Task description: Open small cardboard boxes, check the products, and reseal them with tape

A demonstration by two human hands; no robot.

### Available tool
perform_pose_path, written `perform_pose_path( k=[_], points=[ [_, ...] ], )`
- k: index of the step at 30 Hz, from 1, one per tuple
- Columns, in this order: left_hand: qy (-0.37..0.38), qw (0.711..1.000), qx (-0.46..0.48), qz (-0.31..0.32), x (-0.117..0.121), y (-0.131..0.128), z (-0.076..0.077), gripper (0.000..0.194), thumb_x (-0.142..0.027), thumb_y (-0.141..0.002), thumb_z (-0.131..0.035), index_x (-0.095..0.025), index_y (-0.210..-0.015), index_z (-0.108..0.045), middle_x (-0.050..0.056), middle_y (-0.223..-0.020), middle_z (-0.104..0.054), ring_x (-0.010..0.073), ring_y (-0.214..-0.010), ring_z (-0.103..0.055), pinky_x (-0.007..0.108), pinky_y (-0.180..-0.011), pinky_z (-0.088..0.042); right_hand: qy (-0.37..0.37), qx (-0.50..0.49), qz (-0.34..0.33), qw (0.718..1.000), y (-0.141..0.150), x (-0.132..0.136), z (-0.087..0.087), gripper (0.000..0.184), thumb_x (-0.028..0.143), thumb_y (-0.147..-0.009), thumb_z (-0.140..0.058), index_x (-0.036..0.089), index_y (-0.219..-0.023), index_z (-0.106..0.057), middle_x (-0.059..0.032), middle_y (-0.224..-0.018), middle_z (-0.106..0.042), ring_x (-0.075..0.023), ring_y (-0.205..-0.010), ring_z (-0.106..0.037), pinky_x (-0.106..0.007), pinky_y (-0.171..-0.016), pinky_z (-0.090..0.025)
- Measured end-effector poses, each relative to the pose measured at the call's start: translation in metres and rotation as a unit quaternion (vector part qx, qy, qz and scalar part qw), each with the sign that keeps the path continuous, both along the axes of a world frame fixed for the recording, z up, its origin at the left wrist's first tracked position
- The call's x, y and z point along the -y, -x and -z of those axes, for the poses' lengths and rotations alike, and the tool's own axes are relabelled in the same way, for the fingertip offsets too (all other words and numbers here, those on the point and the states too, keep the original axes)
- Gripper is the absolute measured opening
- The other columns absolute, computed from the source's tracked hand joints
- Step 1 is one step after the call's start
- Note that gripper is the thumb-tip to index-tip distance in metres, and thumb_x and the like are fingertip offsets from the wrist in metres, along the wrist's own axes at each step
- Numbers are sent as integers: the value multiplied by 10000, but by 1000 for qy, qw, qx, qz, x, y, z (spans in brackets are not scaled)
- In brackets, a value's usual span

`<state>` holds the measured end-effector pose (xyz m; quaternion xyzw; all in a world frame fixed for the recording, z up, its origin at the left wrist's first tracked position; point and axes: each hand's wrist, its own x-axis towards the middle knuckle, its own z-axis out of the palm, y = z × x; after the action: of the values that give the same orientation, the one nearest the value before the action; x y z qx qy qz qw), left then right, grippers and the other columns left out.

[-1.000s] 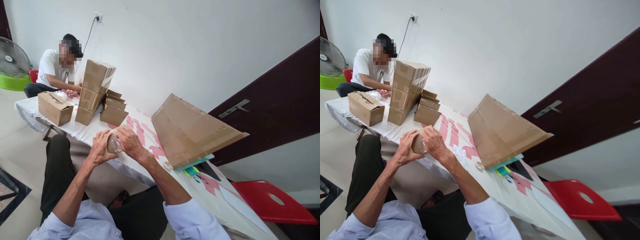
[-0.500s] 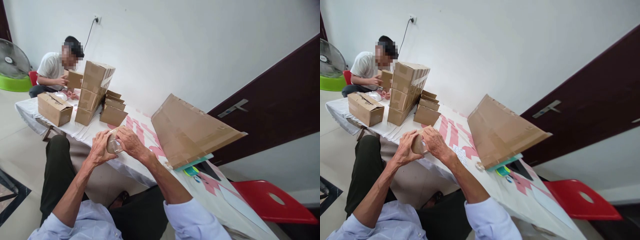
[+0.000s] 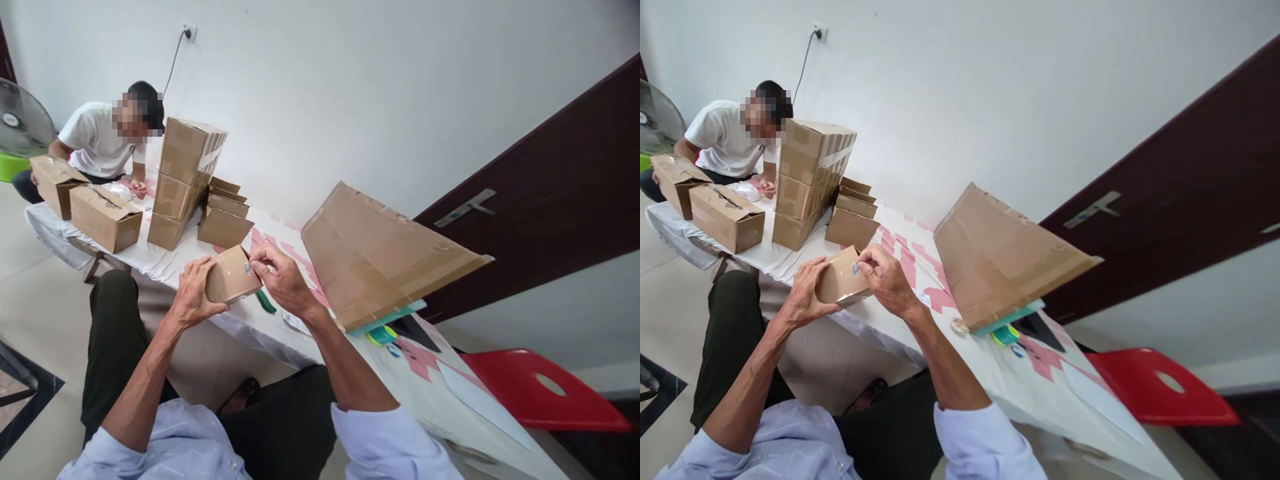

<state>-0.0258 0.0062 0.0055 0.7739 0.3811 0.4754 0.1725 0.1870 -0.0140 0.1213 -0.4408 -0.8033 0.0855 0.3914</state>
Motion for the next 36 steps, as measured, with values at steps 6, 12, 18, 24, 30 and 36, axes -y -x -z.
perform_pose_path(
  k=[6,12,18,24,30,36],
  points=[
    [60,996,70,22,-29,32,15,1007,-359,-631,-888,-188,-1527,-461,198,-1568,-501,403,-1463,-471,581,-1230,-373,13,-121,107,987,-73,-13,-2,179,381,-907,-597,210,-853,-601,-2,-775,-607,-157,-721,-558,-301,-725,-491],
    [207,968,139,26,-59,57,44,1128,-421,-590,-848,-195,-1592,-382,207,-1680,-377,429,-1549,-383,579,-1163,-476,60,-201,252,945,-170,-18,43,195,402,-806,-612,208,-816,-596,-12,-742,-622,-161,-676,-554,-298,-658,-487],
    [265,951,155,43,-66,54,54,1148,-304,-551,-823,-229,-1606,-375,186,-1708,-376,435,-1600,-310,597,-1235,-398,95,-218,327,915,-213,-13,102,190,365,-758,-619,228,-674,-517,22,-609,-529,-152,-640,-484,-279,-606,-430],
    [282,946,158,39,-61,47,44,1071,-323,-594,-812,-345,-1590,-416,32,-1682,-456,454,-1572,-357,617,-1176,-494,107,-229,365,896,-241,-5,135,234,333,-795,-585,242,-629,-448,55,-566,-441,-129,-625,-415,-270,-610,-372],
    [291,941,172,7,-54,37,31,914,-296,-572,-805,-446,-1441,-566,-122,-1428,-665,465,-1476,-480,591,-1003,-624,112,-238,374,889,-258,-5,151,217,282,-792,-570,245,-619,-445,46,-564,-447,-136,-640,-408,-274,-615,-362],
    [289,943,162,0,-50,29,24,895,-339,-555,-825,-469,-1412,-600,-119,-1223,-747,442,-1263,-638,556,-828,-673,134,-222,351,900,-259,-41,165,155,252,-810,-584,195,-669,-558,35,-598,-529,-130,-635,-462,-264,-607,-381]
  ],
)
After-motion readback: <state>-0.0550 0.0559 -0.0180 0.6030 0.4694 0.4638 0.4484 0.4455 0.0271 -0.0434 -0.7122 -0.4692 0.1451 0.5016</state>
